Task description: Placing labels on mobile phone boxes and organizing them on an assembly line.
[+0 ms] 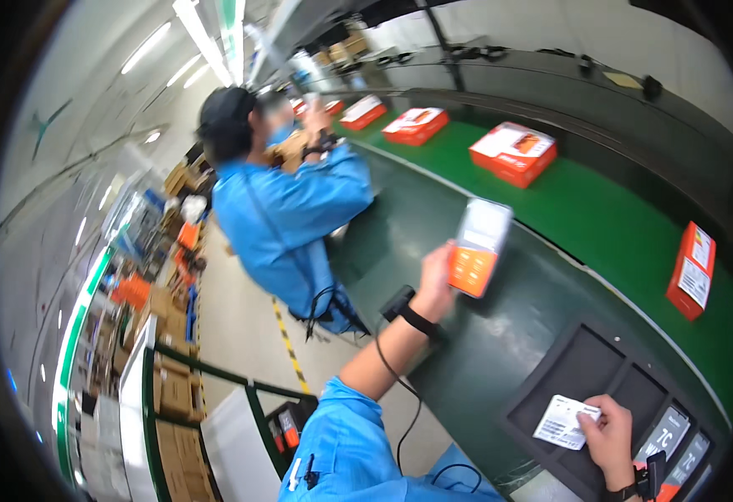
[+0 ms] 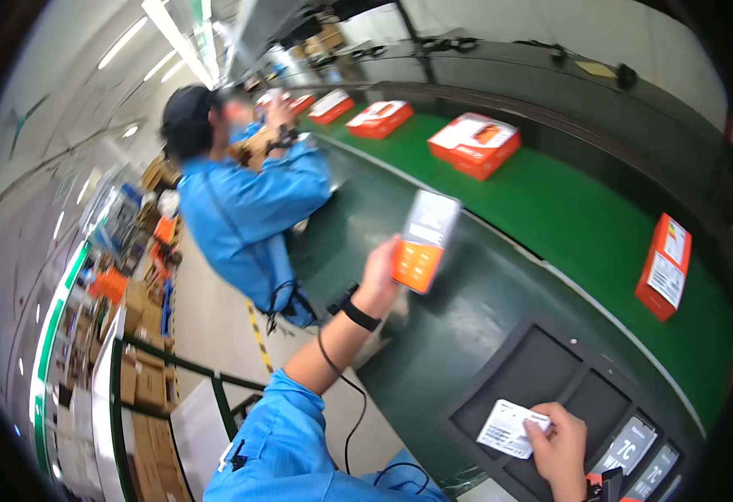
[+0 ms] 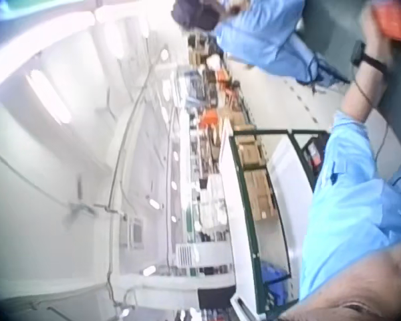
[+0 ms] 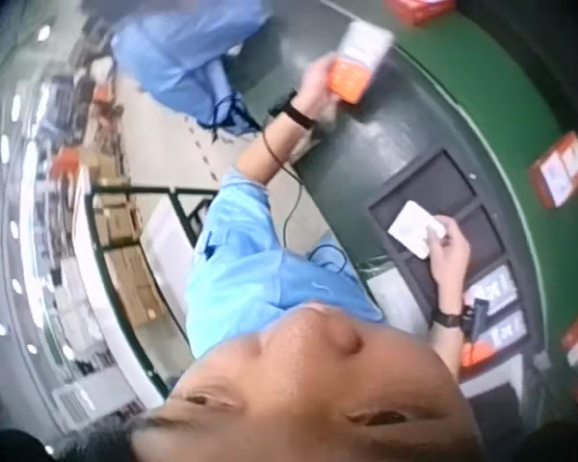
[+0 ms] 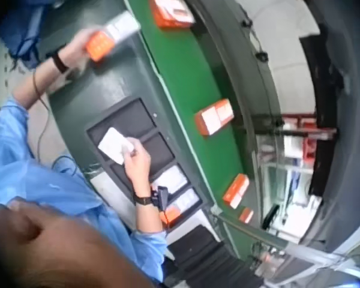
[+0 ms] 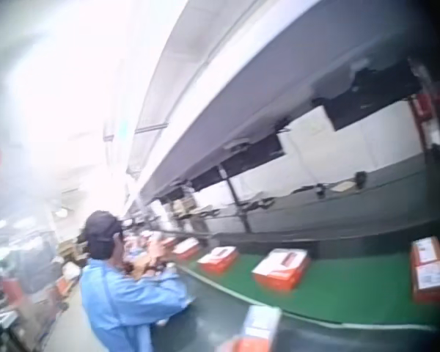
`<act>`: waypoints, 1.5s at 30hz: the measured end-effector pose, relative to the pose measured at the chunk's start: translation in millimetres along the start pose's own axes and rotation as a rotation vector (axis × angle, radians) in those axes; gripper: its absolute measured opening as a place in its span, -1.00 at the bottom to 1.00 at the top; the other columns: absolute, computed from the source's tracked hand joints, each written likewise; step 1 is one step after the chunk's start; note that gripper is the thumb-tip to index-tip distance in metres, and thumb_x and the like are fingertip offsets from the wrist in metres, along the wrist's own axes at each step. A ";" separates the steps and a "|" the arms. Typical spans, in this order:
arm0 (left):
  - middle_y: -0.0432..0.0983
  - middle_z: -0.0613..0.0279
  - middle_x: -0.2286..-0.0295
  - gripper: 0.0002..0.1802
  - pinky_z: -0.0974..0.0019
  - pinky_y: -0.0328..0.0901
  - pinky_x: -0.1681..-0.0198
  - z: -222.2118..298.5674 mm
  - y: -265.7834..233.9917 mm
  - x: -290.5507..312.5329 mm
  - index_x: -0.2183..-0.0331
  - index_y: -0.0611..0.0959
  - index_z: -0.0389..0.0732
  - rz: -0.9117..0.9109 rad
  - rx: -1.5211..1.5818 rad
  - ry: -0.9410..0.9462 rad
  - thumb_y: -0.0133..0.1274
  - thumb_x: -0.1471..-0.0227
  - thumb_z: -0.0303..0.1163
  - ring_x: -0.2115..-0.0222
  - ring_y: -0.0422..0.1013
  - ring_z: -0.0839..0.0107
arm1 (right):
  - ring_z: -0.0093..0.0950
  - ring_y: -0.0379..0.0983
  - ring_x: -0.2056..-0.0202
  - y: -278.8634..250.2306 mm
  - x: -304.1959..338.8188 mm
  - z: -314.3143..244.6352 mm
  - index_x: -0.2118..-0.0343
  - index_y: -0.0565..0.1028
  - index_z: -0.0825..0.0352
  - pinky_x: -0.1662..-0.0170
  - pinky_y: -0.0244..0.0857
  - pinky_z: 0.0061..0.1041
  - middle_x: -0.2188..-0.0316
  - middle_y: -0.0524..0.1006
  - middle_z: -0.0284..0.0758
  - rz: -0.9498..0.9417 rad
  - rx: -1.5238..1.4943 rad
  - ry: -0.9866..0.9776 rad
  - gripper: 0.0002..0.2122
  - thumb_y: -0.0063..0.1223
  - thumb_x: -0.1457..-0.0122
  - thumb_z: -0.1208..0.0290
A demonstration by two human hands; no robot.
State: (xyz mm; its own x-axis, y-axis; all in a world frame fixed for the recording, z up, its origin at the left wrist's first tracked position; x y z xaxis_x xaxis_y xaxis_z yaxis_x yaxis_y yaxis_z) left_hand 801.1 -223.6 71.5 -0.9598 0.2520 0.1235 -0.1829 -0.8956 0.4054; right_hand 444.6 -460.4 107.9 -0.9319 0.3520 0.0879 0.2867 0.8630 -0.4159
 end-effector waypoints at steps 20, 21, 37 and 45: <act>0.56 0.31 0.50 -0.68 0.43 0.25 0.48 91.9 40.1 -392.9 0.38 0.68 -0.34 0.201 -0.369 0.678 0.00 -0.20 -0.28 0.56 0.36 0.58 | -0.18 0.55 0.39 20.7 -46.0 -39.5 0.32 0.54 0.31 0.39 0.42 -0.35 0.40 0.59 -0.20 -0.134 -0.081 0.077 -0.89 0.19 -0.10 0.46; 0.58 0.28 0.48 -0.67 0.42 0.27 0.46 89.0 42.8 -399.0 0.35 0.67 -0.37 0.205 -0.431 0.688 0.01 -0.20 -0.27 0.54 0.38 0.56 | -0.19 0.56 0.40 22.6 -48.1 -38.9 0.32 0.54 0.31 0.40 0.42 -0.37 0.40 0.59 -0.22 -0.122 -0.061 0.040 -0.90 0.18 -0.10 0.47; 0.56 -0.19 0.28 -0.38 -0.03 0.28 -0.01 22.1 91.5 -380.3 0.34 0.73 -0.24 0.044 -1.696 0.725 -0.18 -0.19 0.09 0.15 0.44 -0.09 | -0.22 0.56 0.41 39.9 -63.7 -54.9 0.34 0.55 0.31 0.39 0.41 -0.38 0.40 0.60 -0.25 -0.164 -0.104 0.076 -0.92 0.14 -0.12 0.45; 0.04 -0.15 -0.23 0.01 -0.04 -0.05 -0.29 -33.1 163.1 -264.0 -0.23 0.21 -0.20 -0.267 -1.900 0.736 0.13 0.12 0.17 -0.25 0.01 -0.07 | -0.25 0.56 0.39 55.6 -76.2 -52.6 0.30 0.56 0.29 0.35 0.42 -0.38 0.38 0.59 -0.24 -0.211 -0.080 0.070 -0.88 0.14 -0.13 0.39</act>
State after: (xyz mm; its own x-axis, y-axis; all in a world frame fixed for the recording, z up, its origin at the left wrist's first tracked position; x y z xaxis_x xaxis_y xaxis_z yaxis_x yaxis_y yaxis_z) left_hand 1017.6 -448.3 75.0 -0.6760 0.6842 -0.2737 0.2174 -0.1697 -0.9612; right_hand 543.2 -420.2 125.7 -0.9561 0.1828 0.2289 0.1067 0.9450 -0.3091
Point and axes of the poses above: each hand's wrist, its own x-axis away from the middle knuckle, its own y-axis out of the palm, z = x × y, the point moved 1 cm from there along -x, towards the middle knuckle
